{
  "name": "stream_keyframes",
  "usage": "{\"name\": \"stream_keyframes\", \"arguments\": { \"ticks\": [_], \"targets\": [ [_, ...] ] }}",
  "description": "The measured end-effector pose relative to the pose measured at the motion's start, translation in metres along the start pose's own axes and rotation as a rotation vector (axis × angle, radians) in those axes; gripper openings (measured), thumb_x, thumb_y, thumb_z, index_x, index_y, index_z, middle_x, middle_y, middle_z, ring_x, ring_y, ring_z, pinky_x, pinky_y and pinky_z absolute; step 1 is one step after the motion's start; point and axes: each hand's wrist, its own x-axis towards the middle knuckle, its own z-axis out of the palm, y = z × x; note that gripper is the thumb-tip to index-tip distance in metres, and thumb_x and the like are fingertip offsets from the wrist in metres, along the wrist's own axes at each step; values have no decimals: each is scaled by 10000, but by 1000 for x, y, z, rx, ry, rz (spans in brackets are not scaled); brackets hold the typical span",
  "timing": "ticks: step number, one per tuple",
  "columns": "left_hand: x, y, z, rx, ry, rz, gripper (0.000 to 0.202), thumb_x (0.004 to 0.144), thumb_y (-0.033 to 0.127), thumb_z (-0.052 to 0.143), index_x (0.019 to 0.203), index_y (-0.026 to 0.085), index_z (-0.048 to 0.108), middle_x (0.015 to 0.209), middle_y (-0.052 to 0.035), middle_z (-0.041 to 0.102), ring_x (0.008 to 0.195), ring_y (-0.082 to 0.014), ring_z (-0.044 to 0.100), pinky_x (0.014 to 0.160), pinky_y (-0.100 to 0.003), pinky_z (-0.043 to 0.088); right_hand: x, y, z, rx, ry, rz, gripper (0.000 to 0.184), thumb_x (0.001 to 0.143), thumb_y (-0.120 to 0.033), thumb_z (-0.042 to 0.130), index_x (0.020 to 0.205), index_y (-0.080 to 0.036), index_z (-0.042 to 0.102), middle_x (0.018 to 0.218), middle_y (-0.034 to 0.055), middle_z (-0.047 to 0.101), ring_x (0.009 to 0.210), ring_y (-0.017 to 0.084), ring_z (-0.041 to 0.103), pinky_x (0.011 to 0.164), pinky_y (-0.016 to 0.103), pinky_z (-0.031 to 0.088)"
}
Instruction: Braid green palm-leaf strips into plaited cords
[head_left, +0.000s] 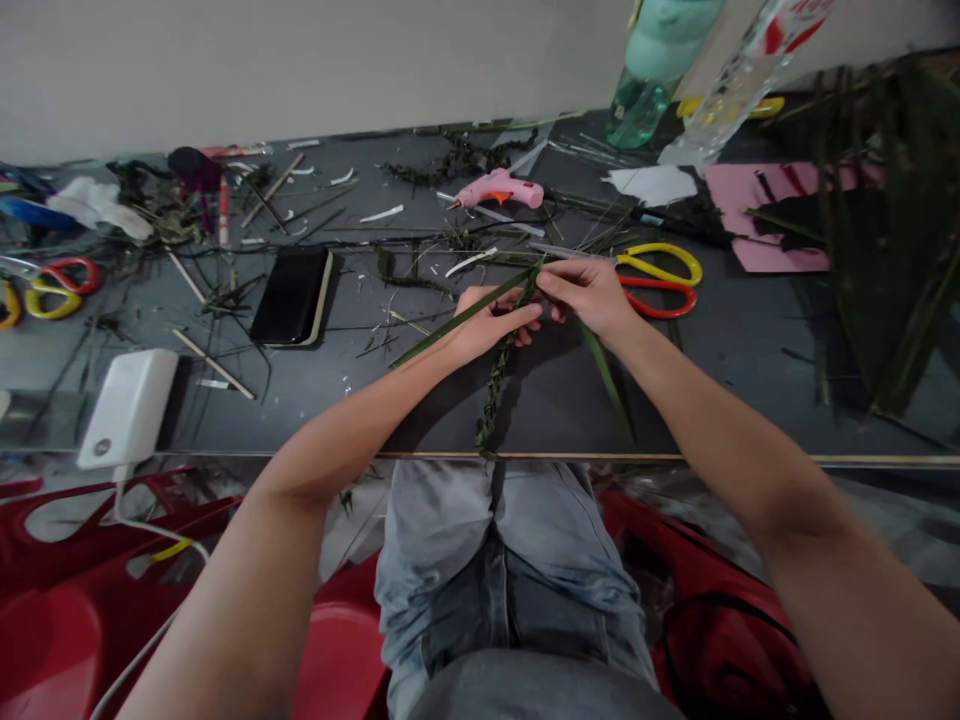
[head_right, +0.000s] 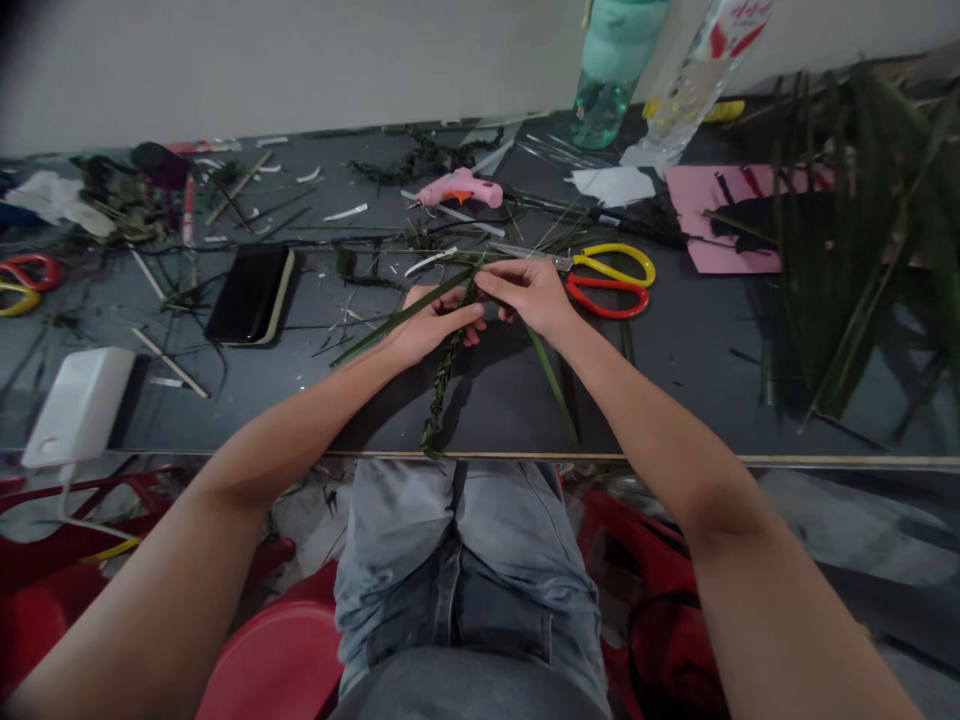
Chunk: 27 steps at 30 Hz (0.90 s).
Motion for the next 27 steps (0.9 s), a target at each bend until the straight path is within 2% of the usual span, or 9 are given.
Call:
{"name": "stream_keyframes", "arguments": {
  "ticks": [3, 8, 9, 12, 14, 16, 20, 23, 27],
  "targets": [
    [1, 0, -4, 16, -72, 52, 486, 741, 528, 802, 981, 115, 712, 780, -79, 753, 597, -137, 692, 601, -275, 588, -1, -5, 0, -12, -16, -14, 470, 606, -646, 855, 677, -203, 712, 552, -29, 601, 413, 73, 476, 380, 237, 359],
    [11, 3, -31, -70, -538, 48, 589, 582, 485, 905, 1055, 168, 756, 1042, -149, 768, 990, -292, 744, 819, -395, 621, -2, -7, -4, 89, -77, 74, 465, 580, -638, 873, 675, -215, 705, 526, -34, 589, 427, 81, 475, 393, 235, 358],
    [14, 2, -37, -90, -552, 32, 561, 556, 444, 915, 1023, 169, 769, 1033, -150, 770, 999, -304, 742, 816, -405, 623, -2, -7, -4, 87, -92, 99, 459, 582, -629, 876, 680, -214, 706, 525, -31, 592, 428, 84, 478, 395, 235, 360],
    [21, -3, -44, -108, -389, -7, 360, 617, 343, 843, 921, 156, 791, 943, -120, 780, 922, -252, 752, 811, -369, 623, -1, -5, -4, 48, -118, 110, 441, 606, -615, 865, 678, -210, 706, 492, -32, 581, 419, 85, 475, 392, 232, 355],
    [22, -7, -40, -154, -173, 3, 302, 731, 388, 748, 927, 162, 791, 860, -79, 775, 804, -186, 745, 726, -310, 619, 0, -2, -1, 15, -89, 89, 434, 591, -598, 876, 686, -206, 717, 473, -40, 570, 410, 83, 469, 380, 228, 350],
    [21, -8, -32, -156, -45, 22, 356, 786, 470, 710, 955, 166, 789, 801, -49, 761, 729, -142, 719, 672, -268, 605, 1, 1, 2, -18, -24, 73, 433, 561, -571, 897, 698, -197, 729, 461, -46, 558, 397, 79, 456, 362, 224, 341],
    [15, -9, -16, -33, 10, 45, 402, 645, 451, 865, 912, 158, 799, 802, -21, 756, 709, -100, 673, 673, -227, 584, 0, 8, 7, -83, 33, 68, 446, 564, -556, 906, 693, -172, 719, 470, -30, 557, 396, 83, 465, 346, 229, 352],
    [15, -12, -13, -78, 59, 71, 455, 644, 463, 869, 981, 165, 799, 869, -38, 774, 727, -103, 669, 669, -238, 572, 2, 12, 5, -52, 28, 63, 493, 635, -639, 843, 711, -174, 697, 510, -15, 567, 413, 90, 496, 351, 233, 381],
    [20, -19, -18, -141, 101, 78, 505, 608, 494, 887, 996, 182, 800, 933, -57, 790, 719, -103, 667, 654, -241, 556, 6, 12, -7, 32, 62, 52, 465, 727, -636, 784, 925, -222, 707, 668, -13, 648, 443, 76, 516, 375, 219, 384]
  ]
}}
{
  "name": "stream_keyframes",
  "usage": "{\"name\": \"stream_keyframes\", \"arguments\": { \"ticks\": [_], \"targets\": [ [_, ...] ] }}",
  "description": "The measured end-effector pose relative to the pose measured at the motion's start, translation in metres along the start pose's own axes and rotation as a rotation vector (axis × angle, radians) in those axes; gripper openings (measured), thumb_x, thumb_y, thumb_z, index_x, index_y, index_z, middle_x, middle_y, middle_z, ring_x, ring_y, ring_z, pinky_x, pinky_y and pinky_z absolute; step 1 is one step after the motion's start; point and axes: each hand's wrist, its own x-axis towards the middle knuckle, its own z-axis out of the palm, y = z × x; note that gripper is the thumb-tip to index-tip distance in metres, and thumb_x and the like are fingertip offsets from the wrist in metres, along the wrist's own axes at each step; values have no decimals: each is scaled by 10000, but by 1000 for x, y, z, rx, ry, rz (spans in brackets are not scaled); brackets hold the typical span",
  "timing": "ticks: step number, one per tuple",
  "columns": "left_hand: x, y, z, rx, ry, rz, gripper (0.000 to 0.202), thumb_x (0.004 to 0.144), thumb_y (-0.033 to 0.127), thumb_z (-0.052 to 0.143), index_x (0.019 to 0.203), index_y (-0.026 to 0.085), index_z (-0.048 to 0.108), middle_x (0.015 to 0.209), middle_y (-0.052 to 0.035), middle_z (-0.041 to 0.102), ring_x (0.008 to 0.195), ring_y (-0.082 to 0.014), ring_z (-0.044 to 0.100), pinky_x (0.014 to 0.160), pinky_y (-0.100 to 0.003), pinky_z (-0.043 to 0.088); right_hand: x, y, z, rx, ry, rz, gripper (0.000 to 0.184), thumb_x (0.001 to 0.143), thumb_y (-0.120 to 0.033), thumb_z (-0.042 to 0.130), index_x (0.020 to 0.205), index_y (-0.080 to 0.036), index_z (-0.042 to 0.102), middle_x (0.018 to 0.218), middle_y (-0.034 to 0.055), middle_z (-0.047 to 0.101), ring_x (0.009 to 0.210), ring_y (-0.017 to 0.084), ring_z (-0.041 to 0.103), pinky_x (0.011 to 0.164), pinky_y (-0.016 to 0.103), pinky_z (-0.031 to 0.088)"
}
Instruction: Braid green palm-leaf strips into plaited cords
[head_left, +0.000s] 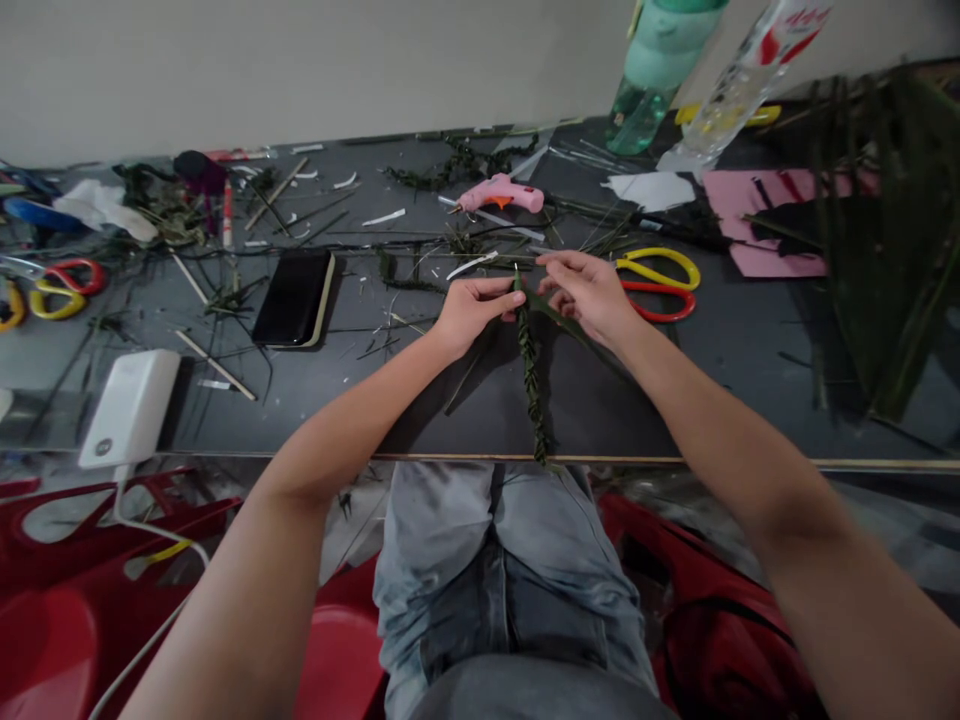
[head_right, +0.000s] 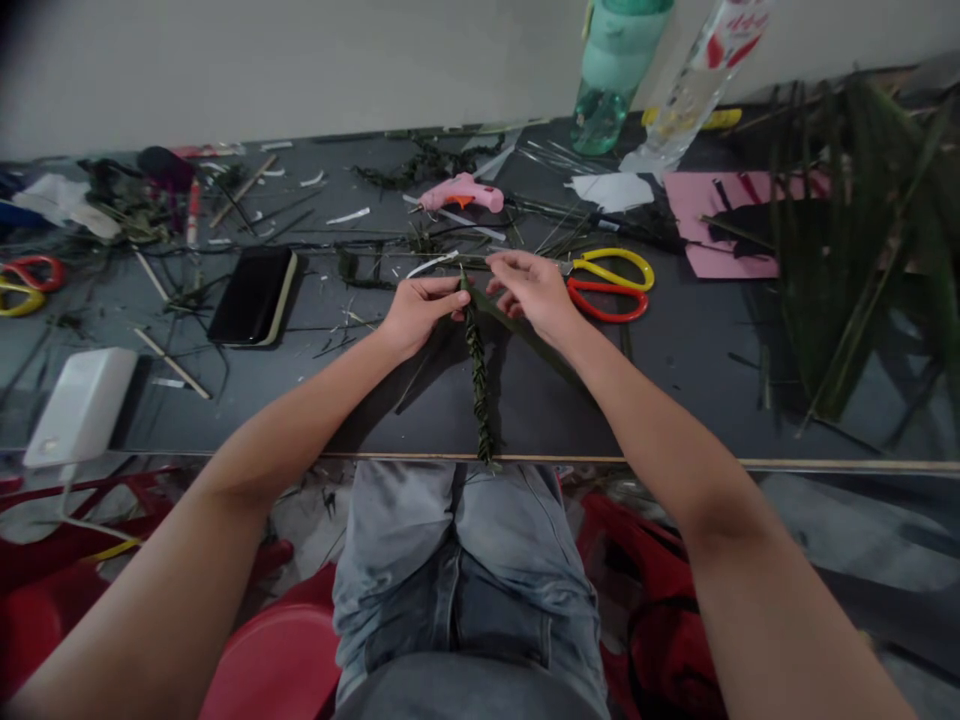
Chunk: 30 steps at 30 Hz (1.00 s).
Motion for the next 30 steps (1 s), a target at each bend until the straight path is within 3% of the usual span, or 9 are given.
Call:
{"name": "stream_keyframes", "arguments": {
  "ticks": [4, 8, 12, 16, 24, 30],
  "targets": [
    [3, 1, -3, -6, 26, 11, 523, 574, 512, 900, 965, 178, 804, 897, -55, 792, 676, -89, 647, 627, -228, 540, -3, -4, -9, -236, -79, -242, 459, 724, -445, 843, 1119, -252, 712, 856, 14, 713, 575, 109, 587, 502, 252, 472],
    [0, 8, -2, 51, -24, 29, 484, 605, 494, 888, 944, 157, 808, 864, -66, 790, 661, -103, 657, 586, -227, 534, -8, -9, -8, -464, -137, -471, 313, 772, -394, 798, 1064, -284, 774, 1024, 47, 742, 700, 149, 626, 605, 299, 511],
    [-1, 12, -3, 156, -48, 42, 408, 652, 412, 875, 953, 146, 806, 858, -68, 782, 631, -111, 636, 523, -235, 509, -9, -10, -7, -507, -178, -539, 173, 784, -436, 794, 910, -319, 812, 1001, 42, 754, 778, 189, 659, 689, 346, 530],
    [-1, 13, -4, 251, -65, 67, 354, 691, 391, 842, 941, 141, 811, 790, -59, 762, 574, -100, 596, 469, -225, 474, -8, -9, -10, -526, -159, -617, 145, 849, -442, 738, 918, -341, 817, 952, 41, 758, 811, 195, 676, 768, 365, 526],
    [-1, 13, -3, 296, -40, 68, 420, 623, 409, 824, 896, 92, 792, 767, -60, 730, 579, -90, 575, 446, -204, 467, -4, -9, -17, -695, -195, -865, 199, 937, -381, 629, 967, -288, 802, 927, 43, 760, 744, 146, 680, 649, 283, 522],
    [-1, 14, -3, 293, -63, 77, 267, 653, 357, 791, 711, 110, 707, 570, 27, 550, 502, -52, 467, 439, -196, 453, -7, -7, -7, -674, -157, -783, 215, 930, -413, 644, 882, -256, 782, 881, 43, 757, 759, 160, 693, 684, 297, 543]
  ]
}}
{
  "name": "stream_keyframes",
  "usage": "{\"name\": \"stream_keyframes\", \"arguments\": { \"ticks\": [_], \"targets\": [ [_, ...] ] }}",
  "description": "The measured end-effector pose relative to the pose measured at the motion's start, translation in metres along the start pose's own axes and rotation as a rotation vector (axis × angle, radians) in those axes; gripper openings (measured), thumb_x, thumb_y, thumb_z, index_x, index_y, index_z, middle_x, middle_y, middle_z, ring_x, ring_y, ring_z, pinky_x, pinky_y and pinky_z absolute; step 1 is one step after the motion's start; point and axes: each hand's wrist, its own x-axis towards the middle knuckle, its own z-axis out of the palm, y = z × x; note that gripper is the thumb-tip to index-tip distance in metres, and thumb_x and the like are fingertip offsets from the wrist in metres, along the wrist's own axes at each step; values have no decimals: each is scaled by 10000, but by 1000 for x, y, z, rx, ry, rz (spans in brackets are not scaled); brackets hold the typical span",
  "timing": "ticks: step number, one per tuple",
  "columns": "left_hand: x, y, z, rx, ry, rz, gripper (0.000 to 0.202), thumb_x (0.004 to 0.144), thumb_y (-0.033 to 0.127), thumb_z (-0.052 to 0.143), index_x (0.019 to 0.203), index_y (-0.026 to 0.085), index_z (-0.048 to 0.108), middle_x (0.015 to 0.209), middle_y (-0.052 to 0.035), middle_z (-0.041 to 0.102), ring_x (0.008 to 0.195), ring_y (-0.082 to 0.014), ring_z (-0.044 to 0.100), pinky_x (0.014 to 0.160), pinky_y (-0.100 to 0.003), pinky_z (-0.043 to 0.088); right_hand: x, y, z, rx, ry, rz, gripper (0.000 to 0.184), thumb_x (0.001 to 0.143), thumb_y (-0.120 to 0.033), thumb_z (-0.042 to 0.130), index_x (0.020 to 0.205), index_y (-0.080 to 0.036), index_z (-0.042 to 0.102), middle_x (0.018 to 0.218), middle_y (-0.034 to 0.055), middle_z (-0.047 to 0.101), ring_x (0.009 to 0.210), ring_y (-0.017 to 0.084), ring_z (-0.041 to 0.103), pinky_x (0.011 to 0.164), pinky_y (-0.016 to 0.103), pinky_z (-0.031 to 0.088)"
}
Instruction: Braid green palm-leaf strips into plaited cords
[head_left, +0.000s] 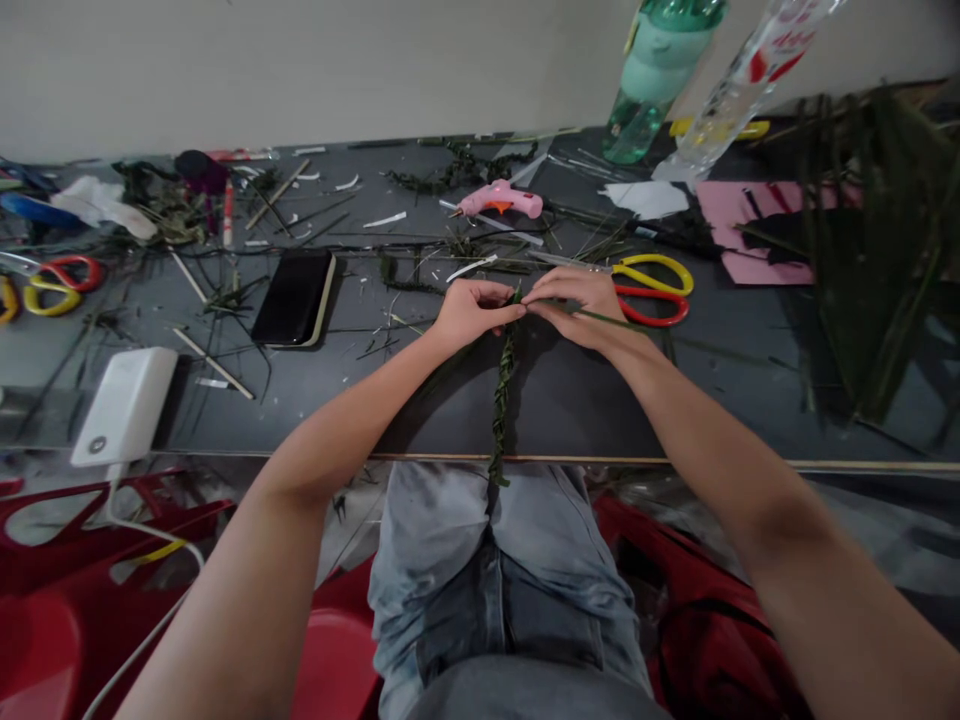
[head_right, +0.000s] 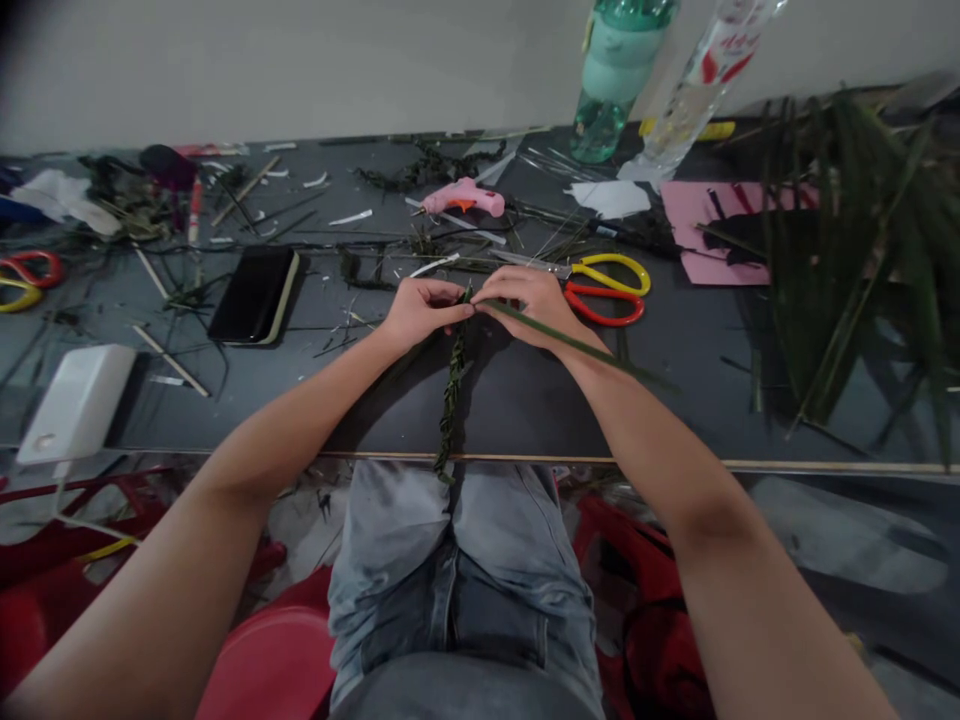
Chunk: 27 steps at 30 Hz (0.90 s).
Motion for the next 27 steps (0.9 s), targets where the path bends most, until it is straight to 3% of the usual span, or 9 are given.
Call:
{"name": "stream_keyframes", "arguments": {
  "ticks": [2, 6, 10, 12, 15, 18, 21, 25, 27],
  "targets": [
    [1, 0, -1, -4, 1, 3, 249, 662, 352, 777, 689, 120, 693, 560, 35, 538, 501, -49, 467, 453, -195, 470, 0, -1, 1, 27, -10, 59, 194, 935, -383, 634, 902, -257, 776, 897, 44, 758, 760, 164, 692, 669, 300, 549],
    [3, -5, -4, -3, 50, -10, 300, 673, 361, 763, 836, 109, 751, 724, -27, 692, 578, -78, 566, 508, -216, 522, -2, 11, -13, -127, -76, 135, 228, 912, -341, 636, 1098, -279, 751, 1068, 73, 747, 783, 202, 693, 699, 368, 576],
    [5, -11, -10, 8, 45, -18, 355, 644, 340, 799, 872, 72, 752, 803, -80, 736, 620, -111, 619, 531, -247, 556, -2, 28, -38, -343, 164, 330, 233, 921, -358, 602, 1066, -251, 750, 1073, 112, 737, 829, 258, 686, 746, 440, 576],
    [4, -12, -10, -7, -22, -30, 403, 634, 338, 821, 910, 55, 746, 825, -96, 742, 630, -115, 631, 549, -254, 565, 3, 32, -42, -366, 188, 372, 218, 929, -363, 585, 1016, -259, 756, 1015, 99, 744, 807, 250, 679, 735, 431, 573],
    [2, -13, -9, -13, -122, -14, 441, 641, 357, 820, 952, 55, 741, 845, -103, 746, 623, -106, 631, 561, -251, 559, 22, 35, -37, -405, -29, 348, 170, 896, -348, 632, 965, -278, 771, 965, 71, 751, 808, 248, 678, 771, 439, 567],
    [1, -12, -8, -18, -139, 9, 415, 629, 362, 820, 919, 73, 748, 789, -79, 740, 576, -90, 609, 545, -236, 537, 48, 41, -29, -523, -302, 369, 157, 857, -281, 665, 948, -252, 789, 995, 94, 751, 929, 312, 683, 814, 479, 545],
    [0, -11, -8, -11, -135, 23, 373, 624, 348, 826, 879, 87, 755, 695, -43, 712, 529, -72, 581, 528, -214, 508, 65, 43, -34, -635, -436, 398, 222, 882, -244, 604, 999, -260, 793, 1121, 100, 731, 1036, 348, 657, 819, 491, 524],
    [0, -11, -6, -9, -130, 8, 372, 653, 356, 810, 915, 95, 764, 708, -44, 725, 523, -73, 587, 526, -215, 518, 58, 28, -49, -647, -469, 426, 201, 862, -257, 628, 983, -265, 789, 1161, 90, 728, 1088, 349, 649, 866, 477, 521],
    [0, -12, -4, -6, -96, -12, 387, 663, 356, 802, 944, 91, 771, 768, -67, 751, 553, -84, 611, 536, -222, 538, 49, 18, -55, -678, -305, 600, 208, 867, -295, 629, 994, -236, 783, 1052, 116, 753, 1030, 348, 671, 878, 493, 525]
  ]
}}
